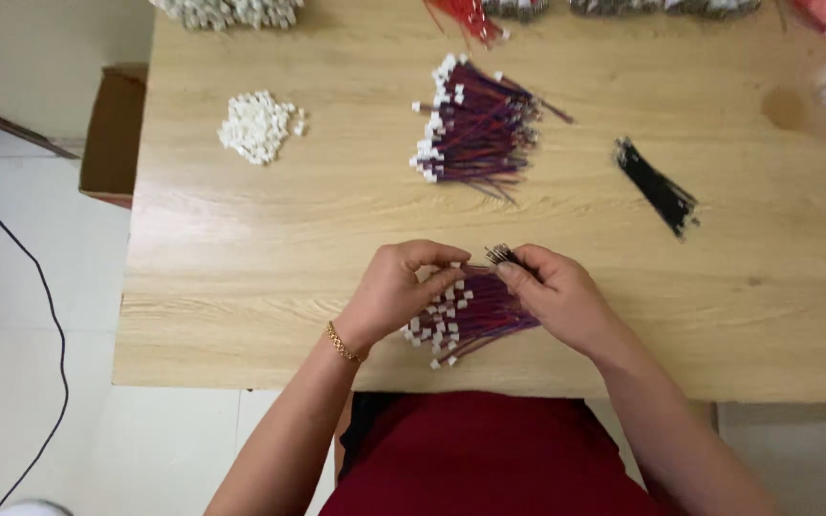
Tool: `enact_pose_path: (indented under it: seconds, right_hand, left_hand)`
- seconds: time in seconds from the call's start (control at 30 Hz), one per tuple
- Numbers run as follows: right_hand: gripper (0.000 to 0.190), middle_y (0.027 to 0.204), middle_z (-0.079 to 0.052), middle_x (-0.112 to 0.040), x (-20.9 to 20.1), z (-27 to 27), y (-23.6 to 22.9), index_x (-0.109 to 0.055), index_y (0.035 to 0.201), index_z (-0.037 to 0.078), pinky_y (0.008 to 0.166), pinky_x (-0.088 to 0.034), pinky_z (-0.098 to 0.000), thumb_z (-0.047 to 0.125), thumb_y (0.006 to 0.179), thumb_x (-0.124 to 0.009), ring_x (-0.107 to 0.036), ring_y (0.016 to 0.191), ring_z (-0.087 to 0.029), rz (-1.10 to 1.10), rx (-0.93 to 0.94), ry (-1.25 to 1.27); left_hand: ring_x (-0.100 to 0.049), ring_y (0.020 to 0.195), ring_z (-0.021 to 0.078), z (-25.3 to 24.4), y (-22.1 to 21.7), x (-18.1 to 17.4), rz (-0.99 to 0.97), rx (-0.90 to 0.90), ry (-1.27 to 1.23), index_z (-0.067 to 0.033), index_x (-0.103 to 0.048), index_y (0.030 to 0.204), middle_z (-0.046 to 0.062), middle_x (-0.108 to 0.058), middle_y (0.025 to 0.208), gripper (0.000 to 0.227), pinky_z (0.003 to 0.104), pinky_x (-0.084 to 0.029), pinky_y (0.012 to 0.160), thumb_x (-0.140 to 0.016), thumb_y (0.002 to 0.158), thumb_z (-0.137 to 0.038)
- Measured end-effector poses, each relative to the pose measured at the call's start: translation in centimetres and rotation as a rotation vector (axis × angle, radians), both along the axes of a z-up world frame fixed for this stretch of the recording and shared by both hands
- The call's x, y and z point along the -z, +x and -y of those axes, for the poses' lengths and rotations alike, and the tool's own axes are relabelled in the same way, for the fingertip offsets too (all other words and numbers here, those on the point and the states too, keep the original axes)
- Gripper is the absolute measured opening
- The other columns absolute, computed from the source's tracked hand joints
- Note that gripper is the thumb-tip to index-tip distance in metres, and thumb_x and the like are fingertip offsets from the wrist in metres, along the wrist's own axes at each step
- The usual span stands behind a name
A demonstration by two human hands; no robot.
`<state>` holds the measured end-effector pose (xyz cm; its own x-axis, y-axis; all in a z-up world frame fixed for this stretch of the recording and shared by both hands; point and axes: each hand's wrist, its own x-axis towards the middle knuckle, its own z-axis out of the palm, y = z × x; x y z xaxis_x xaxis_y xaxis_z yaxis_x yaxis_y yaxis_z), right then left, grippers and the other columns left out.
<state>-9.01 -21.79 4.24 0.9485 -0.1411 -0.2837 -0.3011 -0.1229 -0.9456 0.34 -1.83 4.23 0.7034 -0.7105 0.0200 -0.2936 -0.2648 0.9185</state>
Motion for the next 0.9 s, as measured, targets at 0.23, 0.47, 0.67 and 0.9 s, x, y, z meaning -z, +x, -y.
enact_pose_path:
  seconds: [0.23,0.47,0.67,0.9]
  right_hand:
    - [0.016,0.071,-0.009,-0.07,-2.5,0.1,2.4,-0.071,0.093,0.002,0.07,-0.05,-0.0301,0.015,0.094,-0.063,-0.058,0.068,-0.013,0.055,-0.023,-0.118]
    - [0.014,0.071,-0.009,-0.073,-3.7,-0.1,3.1,-0.071,0.093,0.004,0.074,-0.052,-0.0317,0.017,0.092,-0.065,-0.062,0.072,-0.014,0.141,-0.059,-0.245]
    - [0.013,0.072,-0.007,-0.068,-2.3,0.1,3.4,-0.07,0.094,0.002,0.072,-0.052,-0.0282,0.011,0.086,-0.072,-0.058,0.071,-0.012,0.148,0.041,-0.113]
    - [0.01,0.071,-0.002,-0.066,-3.7,-0.5,3.6,-0.071,0.09,0.003,0.065,-0.052,-0.0224,0.012,0.087,-0.073,-0.055,0.067,-0.008,0.148,0.116,-0.086]
  left_hand:
    - [-0.062,0.08,0.0075,2.0,0.8,2.5,-0.344,-0.204,-0.265,-0.0094,-0.072,0.106,0.002,-0.072,0.082,0.019,0.026,-0.053,0.076,-0.071,0.088,-0.012]
    - [-0.064,0.074,0.0092,2.8,0.5,2.2,-0.447,-0.242,-0.36,-0.0059,-0.073,0.1,0.006,-0.071,0.075,0.015,0.024,-0.054,0.071,-0.073,0.088,-0.015]
    - [-0.066,0.077,0.0121,3.3,0.3,2.1,-0.472,-0.28,-0.424,-0.0032,-0.071,0.101,0.009,-0.071,0.078,0.014,0.027,-0.054,0.075,-0.069,0.09,-0.012]
    - [-0.069,0.086,0.0161,3.7,0.0,1.8,-0.676,-0.316,-0.591,0.0017,-0.068,0.11,0.012,-0.072,0.094,0.02,0.031,-0.057,0.084,-0.06,0.095,-0.008]
